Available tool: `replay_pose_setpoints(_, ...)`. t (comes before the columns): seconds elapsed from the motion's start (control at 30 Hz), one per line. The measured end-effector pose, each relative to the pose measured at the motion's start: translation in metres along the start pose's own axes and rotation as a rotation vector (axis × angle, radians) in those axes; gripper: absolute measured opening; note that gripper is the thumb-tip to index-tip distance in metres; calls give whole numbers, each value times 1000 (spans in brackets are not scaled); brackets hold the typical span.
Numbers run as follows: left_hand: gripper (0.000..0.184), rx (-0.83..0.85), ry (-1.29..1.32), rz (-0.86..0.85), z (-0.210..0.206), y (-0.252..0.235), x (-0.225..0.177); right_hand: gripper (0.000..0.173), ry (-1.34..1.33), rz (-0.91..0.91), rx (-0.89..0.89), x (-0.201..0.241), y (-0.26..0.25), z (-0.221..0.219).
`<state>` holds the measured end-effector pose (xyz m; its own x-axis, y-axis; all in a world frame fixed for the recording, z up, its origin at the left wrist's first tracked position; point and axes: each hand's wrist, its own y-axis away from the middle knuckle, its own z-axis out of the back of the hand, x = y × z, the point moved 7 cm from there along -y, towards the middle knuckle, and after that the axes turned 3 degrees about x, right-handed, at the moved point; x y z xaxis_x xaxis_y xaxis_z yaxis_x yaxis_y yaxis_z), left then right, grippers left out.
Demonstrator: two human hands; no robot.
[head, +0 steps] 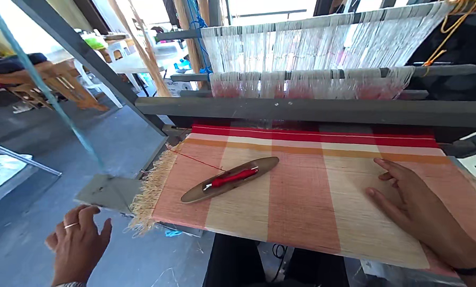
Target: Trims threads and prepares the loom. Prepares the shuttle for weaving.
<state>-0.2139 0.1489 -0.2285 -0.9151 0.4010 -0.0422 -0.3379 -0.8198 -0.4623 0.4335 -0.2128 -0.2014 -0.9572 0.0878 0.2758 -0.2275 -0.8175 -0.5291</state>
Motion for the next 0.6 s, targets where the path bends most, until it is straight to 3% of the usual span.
replay_pose_setpoints(0.17,33,-239,69,-3,40,10,-56,58,43,65,0,22,-46,2)
replay_pose_setpoints(0.27,30,-365,188,-176,58,7,-116,51,46,211,57,62,-85,-18)
replay_pose_setpoints(0.33,24,-396,321,-304,61,1,-159,55,25,281,197,98,-109,-45)
replay_pose_setpoints(0.4,22,-389,440,-384,56,-7,-193,70,-30,312,371,135,-128,-76)
replay_pose_setpoints(0.5,24,-353,570,-409,43,-19,-223,92,-72,354,490,172,-144,-118)
replay_pose_setpoints(0.6,26,-359,651,-365,38,-24,-233,73,-108,394,436,184,-147,-139)
